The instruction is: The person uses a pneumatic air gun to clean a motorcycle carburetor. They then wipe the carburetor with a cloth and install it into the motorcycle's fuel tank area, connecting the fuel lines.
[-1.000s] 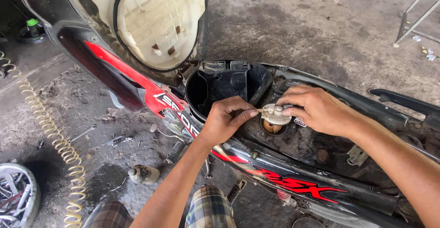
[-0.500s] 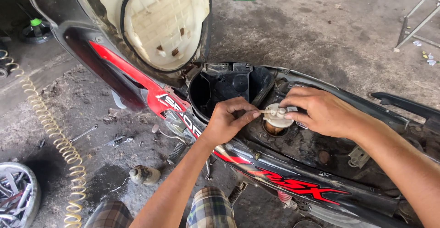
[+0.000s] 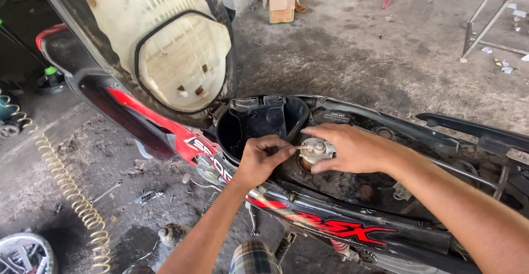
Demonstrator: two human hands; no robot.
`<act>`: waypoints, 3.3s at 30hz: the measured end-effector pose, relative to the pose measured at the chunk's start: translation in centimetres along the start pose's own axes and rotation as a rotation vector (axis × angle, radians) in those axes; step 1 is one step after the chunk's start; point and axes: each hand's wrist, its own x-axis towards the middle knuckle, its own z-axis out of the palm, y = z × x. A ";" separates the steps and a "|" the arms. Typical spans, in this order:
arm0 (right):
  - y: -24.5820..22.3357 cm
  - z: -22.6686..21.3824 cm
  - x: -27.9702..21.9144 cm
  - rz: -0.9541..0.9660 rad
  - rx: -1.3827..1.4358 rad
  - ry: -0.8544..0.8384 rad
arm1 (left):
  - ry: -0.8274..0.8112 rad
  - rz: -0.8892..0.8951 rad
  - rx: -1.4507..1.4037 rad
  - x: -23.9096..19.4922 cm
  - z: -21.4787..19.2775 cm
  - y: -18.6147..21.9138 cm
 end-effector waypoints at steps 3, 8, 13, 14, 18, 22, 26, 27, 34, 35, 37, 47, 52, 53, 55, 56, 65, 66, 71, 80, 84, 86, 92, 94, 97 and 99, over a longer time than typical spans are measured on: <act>2.0 1.3 0.9 -0.048 -0.142 0.009 | -0.015 0.004 0.041 -0.1 -0.2 -0.3; 2.2 1.0 0.6 -0.073 -0.171 0.050 | -0.185 0.096 0.267 0.0 -0.5 3.5; 2.6 0.5 0.6 -0.075 -0.133 0.056 | -0.369 0.193 0.556 0.6 -0.5 5.3; 2.6 0.4 0.6 -0.063 -0.131 0.058 | -0.413 0.227 0.654 0.9 -0.5 5.1; 1.7 0.1 0.1 -0.029 -0.075 0.066 | -0.505 0.337 0.874 1.7 -0.5 4.8; 1.9 0.0 0.2 -0.036 -0.083 0.066 | -0.523 0.388 0.931 2.1 -0.1 4.4; 1.2 -0.1 -0.1 -0.032 -0.059 0.062 | -0.606 0.378 0.997 2.6 0.1 3.8; 1.3 -0.1 -0.1 -0.034 -0.064 0.061 | -0.636 0.359 1.031 2.8 0.2 3.6; 1.7 -0.1 0.1 -0.032 -0.068 0.074 | -0.766 0.200 0.981 4.0 0.6 5.3; 1.7 -0.2 0.1 -0.033 -0.071 0.073 | -0.778 0.143 0.957 4.0 0.6 5.5; 1.6 -0.2 0.1 -0.034 -0.075 0.071 | -0.789 0.087 0.934 4.1 0.4 5.1; 1.9 0.0 0.0 -0.064 -0.099 0.108 | -0.862 -0.020 0.958 5.1 0.9 5.4; 2.2 0.2 0.1 -0.061 -0.123 0.117 | -0.948 -0.018 1.040 5.7 1.2 5.1; 2.4 0.2 0.2 -0.062 -0.124 0.119 | -0.969 -0.012 1.067 5.8 1.3 5.0; 2.5 0.3 0.2 -0.062 -0.124 0.118 | -0.992 -0.008 1.093 5.7 1.3 4.6; 2.4 0.3 0.2 -0.067 -0.116 0.118 | -0.995 0.000 1.094 5.8 1.2 4.5; 2.4 0.2 0.3 -0.031 -0.086 0.121 | -0.892 0.088 1.019 4.1 -0.3 4.7; 2.4 0.2 0.3 -0.032 -0.088 0.123 | -0.863 0.105 0.996 3.8 -0.4 5.0; 2.3 0.3 0.3 -0.050 -0.095 0.132 | -0.831 0.146 1.048 3.0 -0.4 3.8; 1.6 -0.1 -0.2 -0.076 -0.121 0.191 | -0.823 0.199 1.057 3.6 0.4 3.4; 1.1 -0.1 -0.7 -0.065 -0.105 0.163 | -0.828 0.175 1.017 4.1 0.2 3.1; 1.4 0.1 -0.5 -0.066 -0.106 0.164 | -0.855 0.121 0.995 4.5 0.1 3.5; 1.9 0.3 -0.2 -0.067 -0.136 0.184 | -0.914 0.035 0.964 5.2 0.7 4.5; 2.1 0.3 -0.1 -0.064 -0.137 0.188 | -0.939 0.037 0.970 5.6 1.3 5.4; 2.4 0.4 0.1 -0.072 -0.118 0.195 | -0.985 0.036 1.013 6.3 2.0 6.0; 2.7 0.5 0.3 -0.064 -0.121 0.192 | -1.040 0.046 1.067 6.7 2.2 5.5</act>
